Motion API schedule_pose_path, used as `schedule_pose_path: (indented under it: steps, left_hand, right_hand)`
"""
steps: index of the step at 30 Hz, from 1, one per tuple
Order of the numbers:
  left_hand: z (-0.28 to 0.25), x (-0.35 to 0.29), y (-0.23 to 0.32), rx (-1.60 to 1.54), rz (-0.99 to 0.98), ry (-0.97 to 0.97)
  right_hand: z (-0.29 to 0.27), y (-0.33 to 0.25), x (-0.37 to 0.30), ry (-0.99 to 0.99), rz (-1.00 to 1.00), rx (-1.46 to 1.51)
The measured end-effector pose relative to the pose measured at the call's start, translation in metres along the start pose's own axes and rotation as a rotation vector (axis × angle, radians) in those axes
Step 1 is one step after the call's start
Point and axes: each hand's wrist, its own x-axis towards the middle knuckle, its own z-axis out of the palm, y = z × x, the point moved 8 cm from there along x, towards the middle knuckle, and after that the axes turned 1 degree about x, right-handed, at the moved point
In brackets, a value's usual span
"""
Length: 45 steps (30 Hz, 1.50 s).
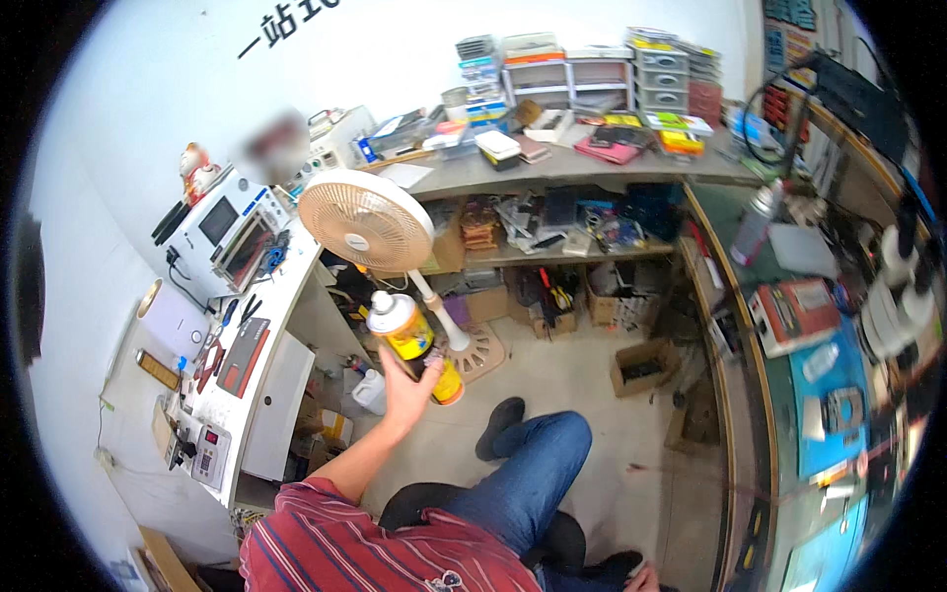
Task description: The person rubs a small white rectangular piece on a blue cutting mat with a cloth, then places a dark sheet over it and continues rubbing. The person briefly retrieves a spray can from a nearby shelf and returns to the mat to resume rubbing.
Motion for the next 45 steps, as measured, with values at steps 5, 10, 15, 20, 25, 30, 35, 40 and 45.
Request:
schedule_pose_path:
  steps: [5,10,15,20,25,30,35,40,45]
  left_hand:
    - [-0.092,0.097,0.026,-0.059,0.148,0.323]
    - [-0.200,0.212,0.092,0.173,0.201,0.536]
    - [-0.303,0.413,0.111,0.324,-0.019,0.494]
    - [-0.379,0.621,0.059,0.339,0.103,0.534]
    - [-0.395,0.756,-0.052,0.422,-0.165,0.640]
    - [-0.425,0.813,-0.140,0.624,-0.191,0.725]
    - [-0.392,0.833,-0.192,0.747,-0.242,0.708]
    - [-0.483,0.831,-0.290,1.117,-0.212,0.672]
    - [-0.411,0.831,-0.353,1.118,-0.576,0.472]
  right_hand:
    - [0.097,-0.058,0.036,-0.462,-0.182,-0.062]
    - [0.135,-0.181,0.100,-0.814,-0.322,-0.028]
    - [0.108,-0.319,0.177,-0.941,-0.465,-0.150]
    - [0.081,-0.397,0.206,-1.026,-0.243,-0.187]
    - [0.080,-0.386,0.178,-1.112,-0.116,-0.391]
    - [0.082,-0.469,0.168,-1.048,0.003,-0.359]
    - [0.040,-0.493,0.144,-0.946,0.118,-0.330]
    - [0.029,-0.408,0.119,-1.098,0.447,-0.032]
    - [-0.045,-0.498,0.138,-0.763,0.381,-0.175]
